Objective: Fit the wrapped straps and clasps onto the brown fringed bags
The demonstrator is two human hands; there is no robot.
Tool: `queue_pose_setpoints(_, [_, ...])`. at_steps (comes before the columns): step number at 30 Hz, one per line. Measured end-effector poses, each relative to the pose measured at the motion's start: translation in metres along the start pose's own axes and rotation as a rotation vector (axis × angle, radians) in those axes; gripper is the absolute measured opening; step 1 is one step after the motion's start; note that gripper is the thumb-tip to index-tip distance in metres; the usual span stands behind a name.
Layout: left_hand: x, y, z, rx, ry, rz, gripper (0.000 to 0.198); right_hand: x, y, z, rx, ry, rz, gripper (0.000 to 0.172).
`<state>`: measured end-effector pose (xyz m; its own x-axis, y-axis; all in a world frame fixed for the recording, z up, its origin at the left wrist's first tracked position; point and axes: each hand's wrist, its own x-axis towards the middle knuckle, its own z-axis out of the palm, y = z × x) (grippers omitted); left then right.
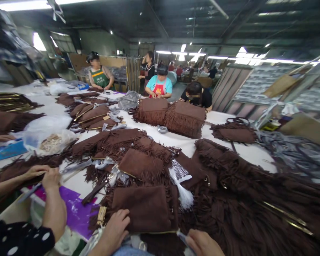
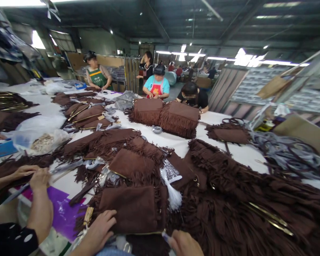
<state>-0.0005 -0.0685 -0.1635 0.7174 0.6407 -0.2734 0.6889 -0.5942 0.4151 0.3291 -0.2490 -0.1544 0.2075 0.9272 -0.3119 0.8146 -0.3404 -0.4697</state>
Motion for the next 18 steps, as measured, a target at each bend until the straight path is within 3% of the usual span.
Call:
queue_pose_setpoints(3, [0.005, -0.004, -0.007, -0.034, 0.009, 0.035, 0.020, 0.022, -0.015, -0.038, -0.064, 0.147, -0.019, 0.034])
queue_pose_setpoints(6, [0.007, 0.000, -0.012, -0.042, -0.005, 0.013, 0.020, 0.046, -0.018, -0.060, -0.294, 0.258, 0.061, 0.025])
queue_pose_setpoints(10, [0.007, 0.007, -0.017, -0.051, -0.031, -0.017, 0.019, 0.062, -0.018, -0.055, -0.582, 0.203, 0.103, 0.010])
queue_pose_setpoints(15, [0.010, 0.009, -0.028, -0.027, -0.080, -0.028, 0.016, 0.058, -0.022, -0.046, -0.613, 0.191, 0.090, 0.034])
queue_pose_setpoints(18, [0.016, 0.018, -0.025, -0.027, -0.110, -0.035, 0.018, 0.051, -0.015, -0.057, -0.552, 0.172, 0.094, 0.034])
